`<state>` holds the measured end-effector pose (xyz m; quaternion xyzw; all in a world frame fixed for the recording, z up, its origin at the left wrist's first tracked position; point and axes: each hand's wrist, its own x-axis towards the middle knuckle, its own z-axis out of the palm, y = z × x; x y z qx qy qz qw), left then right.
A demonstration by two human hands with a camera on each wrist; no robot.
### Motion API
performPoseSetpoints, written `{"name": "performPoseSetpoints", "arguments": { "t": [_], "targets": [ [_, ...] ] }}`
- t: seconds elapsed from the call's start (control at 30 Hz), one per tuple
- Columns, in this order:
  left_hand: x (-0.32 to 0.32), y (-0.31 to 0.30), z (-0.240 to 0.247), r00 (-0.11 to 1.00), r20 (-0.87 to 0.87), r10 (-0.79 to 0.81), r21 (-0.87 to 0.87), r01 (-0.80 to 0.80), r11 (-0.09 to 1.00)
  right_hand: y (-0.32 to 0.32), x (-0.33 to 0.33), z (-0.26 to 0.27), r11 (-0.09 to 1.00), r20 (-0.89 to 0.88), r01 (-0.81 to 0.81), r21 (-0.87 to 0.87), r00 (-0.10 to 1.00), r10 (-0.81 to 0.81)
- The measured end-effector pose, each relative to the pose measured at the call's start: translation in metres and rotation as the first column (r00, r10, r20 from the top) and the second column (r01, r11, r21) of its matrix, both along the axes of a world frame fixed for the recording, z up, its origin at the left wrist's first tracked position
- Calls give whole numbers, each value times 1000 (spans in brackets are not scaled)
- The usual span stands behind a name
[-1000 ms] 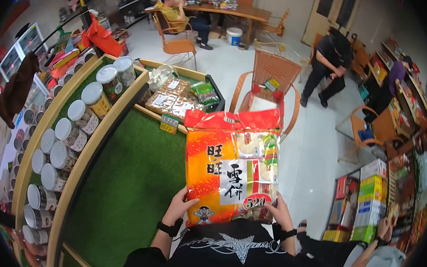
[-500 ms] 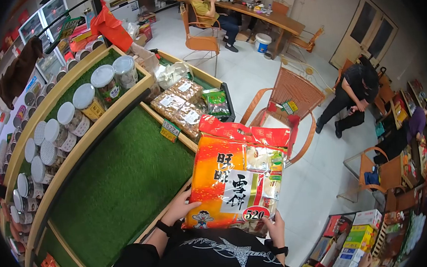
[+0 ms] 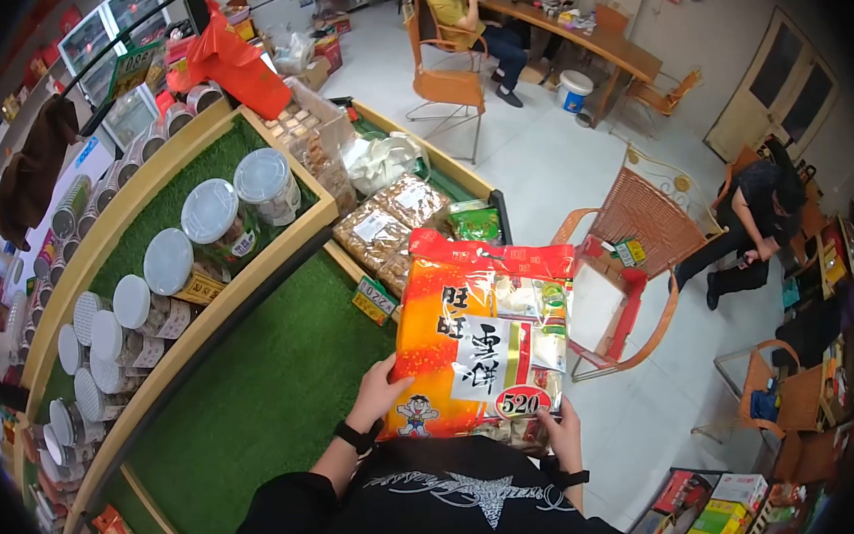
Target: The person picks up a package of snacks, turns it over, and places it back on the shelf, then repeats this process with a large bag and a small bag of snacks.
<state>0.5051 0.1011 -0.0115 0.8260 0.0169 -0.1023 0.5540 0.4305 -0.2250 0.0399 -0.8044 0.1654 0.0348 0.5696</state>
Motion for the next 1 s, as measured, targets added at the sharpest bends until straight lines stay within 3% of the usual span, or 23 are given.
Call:
{"name": "performPoseSetpoints", "arguments": {
  "t": [0.2,0.4,0.53,0.6,0.63,0.77,0.8,0.83,0.87,0.93,0.97,1.0],
  "targets": [
    [32,1,-14,985,2,170,-9,-170,985,-12,78,-29,986,-21,-149,76,988,151],
    [80,-26,-23,938,-54,343,90,-338,937,-39,213,-57,920,-45,-340,194,934,355],
    [130,-52,-16,903,-106,415,27,-415,909,-42,318,-64,841,-50,-486,235,859,510],
    [153,-55,-42,845,-64,531,-139,-534,834,-31,366,-67,782,-35,-556,281,808,588],
    [167,-53,-45,826,-39,563,-130,-562,817,-25,388,-68,791,-63,-573,214,800,596],
    [213,-51,-55,716,-5,698,-187,-687,703,9,471,-111,716,19,-646,265,746,666],
    [224,-52,-67,678,98,729,-100,-722,685,23,484,-116,715,2,-641,279,745,667],
    [229,-55,-78,636,199,745,-15,-758,652,32,496,-132,738,-3,-642,209,754,657],
    [230,-57,-89,620,192,761,-12,-774,633,36,507,-163,752,-31,-655,70,752,658],
    [234,-57,-104,753,-130,645,78,-641,764,50,511,-142,737,-372,-645,202,645,667],
    [234,-58,-108,776,-191,601,241,-556,796,40,518,-204,730,-153,-681,59,716,681],
    [233,-67,-109,762,-194,618,242,-573,783,42,514,-189,753,-189,-658,-18,742,643]
  ]
}}
